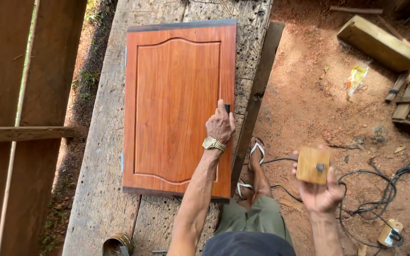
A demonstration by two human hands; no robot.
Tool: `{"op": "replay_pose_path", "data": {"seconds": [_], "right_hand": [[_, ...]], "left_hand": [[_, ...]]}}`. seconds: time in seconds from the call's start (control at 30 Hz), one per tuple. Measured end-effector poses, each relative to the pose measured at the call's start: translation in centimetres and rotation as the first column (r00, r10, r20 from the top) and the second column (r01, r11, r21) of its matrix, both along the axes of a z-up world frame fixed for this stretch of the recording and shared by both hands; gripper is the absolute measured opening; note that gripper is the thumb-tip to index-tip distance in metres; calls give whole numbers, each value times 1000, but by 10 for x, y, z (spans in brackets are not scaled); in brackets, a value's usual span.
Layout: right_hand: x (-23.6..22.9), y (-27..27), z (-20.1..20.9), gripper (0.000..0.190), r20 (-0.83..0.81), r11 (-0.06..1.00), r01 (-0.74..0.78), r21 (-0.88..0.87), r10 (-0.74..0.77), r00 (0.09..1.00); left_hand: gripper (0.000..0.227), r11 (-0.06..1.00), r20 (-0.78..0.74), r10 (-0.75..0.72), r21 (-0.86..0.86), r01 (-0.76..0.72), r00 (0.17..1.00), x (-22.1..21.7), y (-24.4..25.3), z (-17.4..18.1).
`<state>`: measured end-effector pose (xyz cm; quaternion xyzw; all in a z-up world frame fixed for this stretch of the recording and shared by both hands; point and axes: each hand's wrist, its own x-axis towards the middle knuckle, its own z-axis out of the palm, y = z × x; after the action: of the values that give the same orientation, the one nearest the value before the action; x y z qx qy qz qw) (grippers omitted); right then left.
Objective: The person positions a long metal strip along the edge of a wooden cabinet door on a workbench, marks hole positions, drills pilot holes through the strip with a corded electric drill, then hammers nails through the strip to fasten it to the door, holding the strip aligned while striking.
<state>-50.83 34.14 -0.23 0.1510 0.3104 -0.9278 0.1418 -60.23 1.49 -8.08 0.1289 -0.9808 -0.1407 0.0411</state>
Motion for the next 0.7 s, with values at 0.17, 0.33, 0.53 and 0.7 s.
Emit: {"op": "replay_pose_path", "data": {"seconds": [0.17,0.33,0.53,0.7], "right_hand": [[-29,-27,-21,69,28,984,59,-170,-55,998],[-28,-39,-20,65,78,946,50,-320,-26,997],[-11,-40,-28,62,153,946,53,-318,-4,988],[6,-27,-35,64,225,931,56,-360,29,974]], "left_hand": [[78,975,48,4,222,-14,999,15,-7,49],[97,974,163,-52,227,14,985,26,-3,68],[97,949,110,16,311,-50,994,16,-14,60],[69,326,238,239,893,-309,941,15,-30,60]]}}
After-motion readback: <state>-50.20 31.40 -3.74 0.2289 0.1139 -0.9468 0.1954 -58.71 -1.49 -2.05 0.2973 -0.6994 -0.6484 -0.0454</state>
